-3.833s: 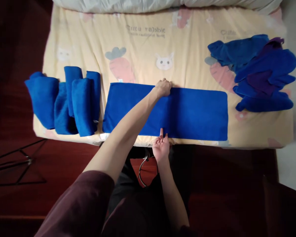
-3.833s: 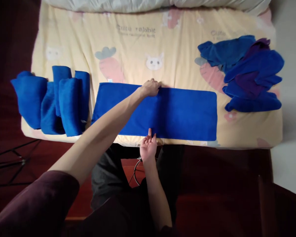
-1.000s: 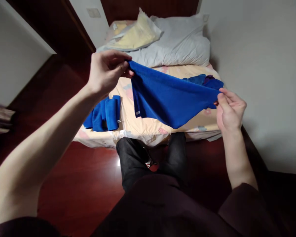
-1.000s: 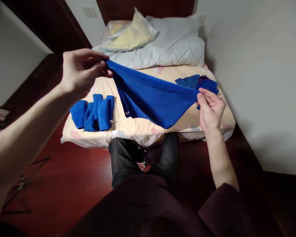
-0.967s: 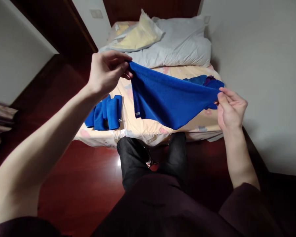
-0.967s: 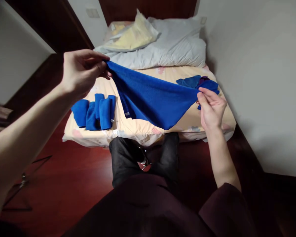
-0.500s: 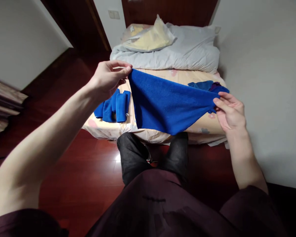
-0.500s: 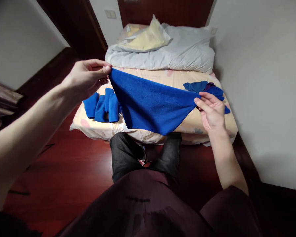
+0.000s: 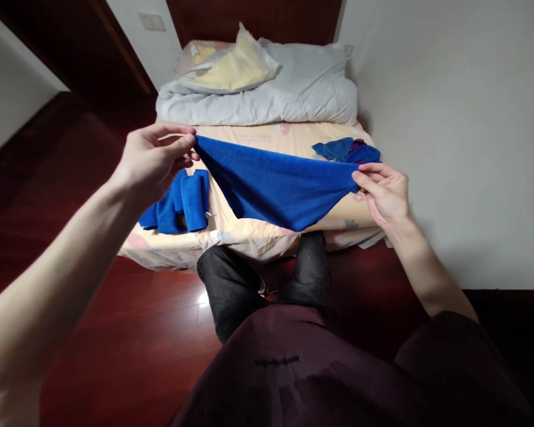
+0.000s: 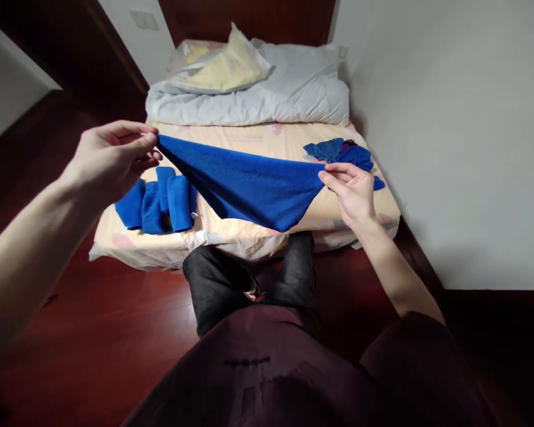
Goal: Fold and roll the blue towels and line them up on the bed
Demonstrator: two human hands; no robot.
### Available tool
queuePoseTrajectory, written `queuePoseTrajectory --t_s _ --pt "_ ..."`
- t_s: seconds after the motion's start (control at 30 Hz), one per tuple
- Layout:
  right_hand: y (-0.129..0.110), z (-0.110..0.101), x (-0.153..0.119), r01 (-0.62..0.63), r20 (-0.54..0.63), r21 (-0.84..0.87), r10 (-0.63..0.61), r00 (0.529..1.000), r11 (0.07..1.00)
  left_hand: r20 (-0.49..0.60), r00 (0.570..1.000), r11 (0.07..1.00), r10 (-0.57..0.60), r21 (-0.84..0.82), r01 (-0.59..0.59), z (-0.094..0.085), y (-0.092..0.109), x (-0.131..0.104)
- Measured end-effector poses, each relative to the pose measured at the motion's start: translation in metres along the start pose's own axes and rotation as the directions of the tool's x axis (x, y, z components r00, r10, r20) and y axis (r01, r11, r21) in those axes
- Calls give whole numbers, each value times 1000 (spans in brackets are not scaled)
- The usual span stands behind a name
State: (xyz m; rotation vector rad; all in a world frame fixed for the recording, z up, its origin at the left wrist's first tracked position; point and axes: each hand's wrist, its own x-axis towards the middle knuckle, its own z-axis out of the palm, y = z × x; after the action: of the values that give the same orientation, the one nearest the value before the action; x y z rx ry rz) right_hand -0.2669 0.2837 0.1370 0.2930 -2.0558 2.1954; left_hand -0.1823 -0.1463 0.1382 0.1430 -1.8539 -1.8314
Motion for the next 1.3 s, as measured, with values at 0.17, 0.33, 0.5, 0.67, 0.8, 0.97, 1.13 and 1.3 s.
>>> queuePoseTrajectory --t_s 0.17,0.33,0.5,0.67,0.8,0.97,1.13,1.3 --pt "-5 -10 -9 -60 18 15 60 998 998 45 999 999 -29 -23 30 -1 14 -22" --pt "-8 -23 -18 -202 78 13 201 977 979 81 991 993 -109 -37 112 -7 23 -44" --pt "-6 -29 -16 -304 117 -6 302 946 953 98 980 984 -174 -23 177 -9 18 -48" --pt "5 -24 -5 -321 78 -17 321 944 947 131 967 975 -219 -14 223 -10 4 -45" --pt "22 -12 15 -344 81 -22 344 935 939 153 950 959 -271 -39 280 -2 -14 -39" --pt "45 34 74 -372 114 57 364 924 926 43 954 954 -298 -5 298 27 -39 11" --pt "35 79 136 -186 22 34 185 982 982 -71 997 999 -34 -12 33 50 -38 82" --pt "36 70 146 90 90 28 -92 992 996 -46 986 987 157 -23 -158 53 -29 93"
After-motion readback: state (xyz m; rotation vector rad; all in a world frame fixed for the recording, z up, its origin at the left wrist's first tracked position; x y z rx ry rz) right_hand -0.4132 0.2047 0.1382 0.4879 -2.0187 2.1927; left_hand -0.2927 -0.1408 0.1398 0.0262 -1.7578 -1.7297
